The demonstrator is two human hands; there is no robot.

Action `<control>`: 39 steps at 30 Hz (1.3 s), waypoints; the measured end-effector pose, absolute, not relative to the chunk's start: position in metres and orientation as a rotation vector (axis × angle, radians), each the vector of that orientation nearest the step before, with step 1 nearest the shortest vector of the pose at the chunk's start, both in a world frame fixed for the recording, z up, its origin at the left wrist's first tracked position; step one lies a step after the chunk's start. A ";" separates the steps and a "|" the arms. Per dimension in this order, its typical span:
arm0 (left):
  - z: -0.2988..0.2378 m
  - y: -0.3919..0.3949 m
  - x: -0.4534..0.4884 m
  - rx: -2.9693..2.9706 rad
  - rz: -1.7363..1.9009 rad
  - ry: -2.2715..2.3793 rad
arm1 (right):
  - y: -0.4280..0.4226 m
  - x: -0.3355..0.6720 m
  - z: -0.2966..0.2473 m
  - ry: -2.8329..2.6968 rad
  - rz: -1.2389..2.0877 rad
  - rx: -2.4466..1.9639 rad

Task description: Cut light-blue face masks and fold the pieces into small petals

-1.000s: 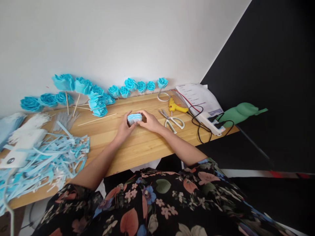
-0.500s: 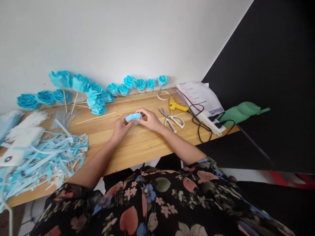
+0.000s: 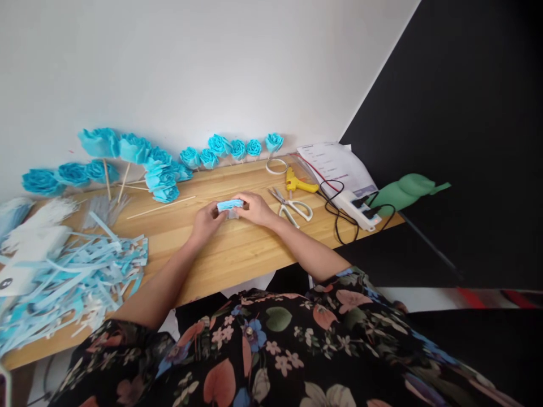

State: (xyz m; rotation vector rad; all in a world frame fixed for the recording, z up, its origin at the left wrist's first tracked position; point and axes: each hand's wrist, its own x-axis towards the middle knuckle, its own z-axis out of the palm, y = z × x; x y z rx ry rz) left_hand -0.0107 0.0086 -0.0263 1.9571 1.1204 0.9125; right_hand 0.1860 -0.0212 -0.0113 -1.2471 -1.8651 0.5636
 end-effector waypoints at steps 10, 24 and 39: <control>-0.034 0.018 -0.014 2.089 0.914 1.132 | -0.021 0.186 -0.014 -1.909 0.525 -1.295; -0.019 0.011 -0.011 1.531 1.142 0.976 | -0.025 0.189 0.000 -1.774 0.767 -1.173; -0.017 0.011 -0.018 1.514 1.291 0.839 | -0.023 0.204 0.067 -1.826 0.954 -1.094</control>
